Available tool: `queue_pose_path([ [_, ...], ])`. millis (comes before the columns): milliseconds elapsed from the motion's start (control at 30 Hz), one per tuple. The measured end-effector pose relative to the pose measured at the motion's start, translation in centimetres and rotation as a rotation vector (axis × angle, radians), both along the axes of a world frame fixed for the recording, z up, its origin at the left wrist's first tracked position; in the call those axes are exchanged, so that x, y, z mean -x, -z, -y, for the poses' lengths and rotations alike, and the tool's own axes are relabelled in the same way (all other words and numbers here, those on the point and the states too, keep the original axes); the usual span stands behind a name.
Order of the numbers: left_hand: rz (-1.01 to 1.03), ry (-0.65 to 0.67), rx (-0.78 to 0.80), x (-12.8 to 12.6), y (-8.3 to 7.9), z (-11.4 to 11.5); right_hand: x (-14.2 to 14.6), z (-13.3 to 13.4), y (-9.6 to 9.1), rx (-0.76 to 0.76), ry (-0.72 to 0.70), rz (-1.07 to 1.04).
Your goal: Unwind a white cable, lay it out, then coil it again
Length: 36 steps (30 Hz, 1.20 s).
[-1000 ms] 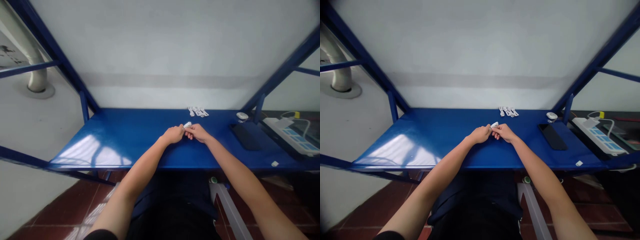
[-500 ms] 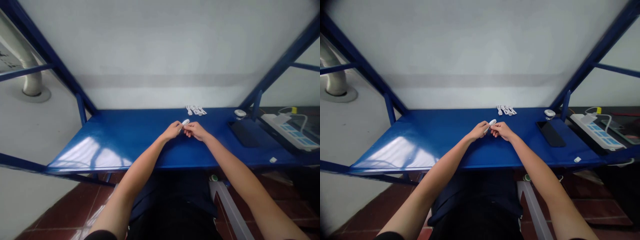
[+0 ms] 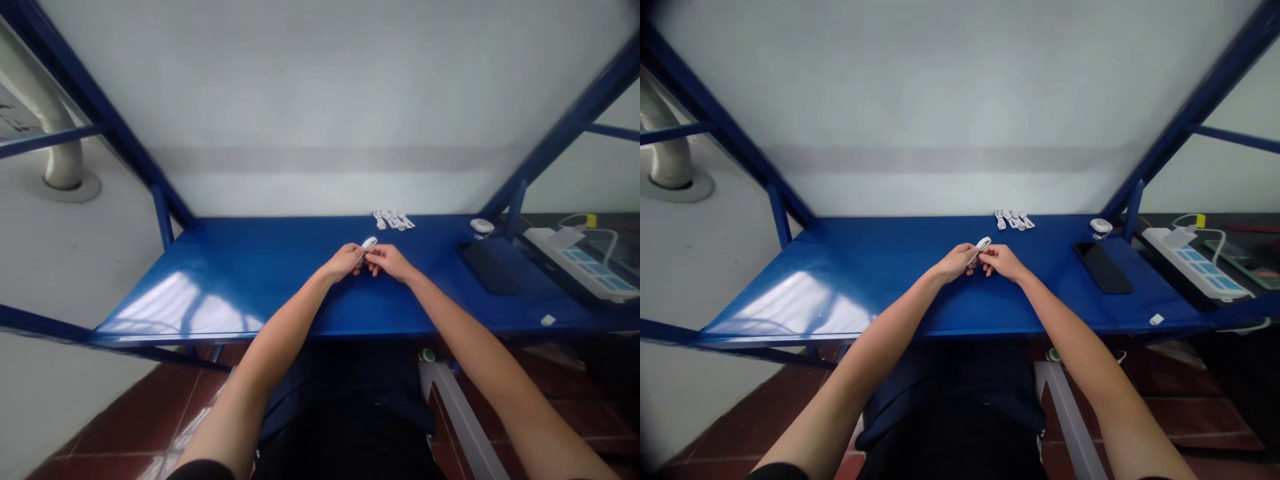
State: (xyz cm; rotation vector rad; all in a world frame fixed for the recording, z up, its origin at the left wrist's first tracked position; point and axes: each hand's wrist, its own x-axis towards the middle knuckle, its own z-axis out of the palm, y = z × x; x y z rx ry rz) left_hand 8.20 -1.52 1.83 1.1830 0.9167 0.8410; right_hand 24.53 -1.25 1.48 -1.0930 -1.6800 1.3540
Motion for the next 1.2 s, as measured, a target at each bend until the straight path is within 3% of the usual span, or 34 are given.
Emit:
queue_pose_path([
  [100,0.051,-0.041,0.001,-0.1,-0.3,0.1,0.0,0.3,-0.3,-0.11,-0.001,0.06],
  [267,0.105,-0.055,0.023,-0.1,-0.7,0.3,0.2,0.6,-0.3,-0.28,0.133,0.141],
  [433,0.178,-0.022,0.156,0.2,-0.9,0.2,0.1,0.6,0.1,-0.388,0.199,0.156],
  [567,0.237,0.012,0.245,0.5,-0.8,0.0,-0.1,0.6,0.0,-0.486,0.14,0.154],
  [633,0.252,0.018,0.274,0.5,-0.8,-0.1,-0.2,0.6,-0.2,-0.505,0.107,0.173],
  [833,0.251,0.047,0.307,0.6,-0.7,-0.1,-0.2,0.3,-0.1,-0.603,0.183,0.334],
  [1000,0.205,0.048,0.239,0.6,-0.4,-0.1,-0.1,0.4,0.0,-0.664,0.154,0.319],
  [1200,0.138,-0.006,0.139,0.3,-0.2,0.1,0.8,0.9,0.0,-0.562,0.259,0.304],
])
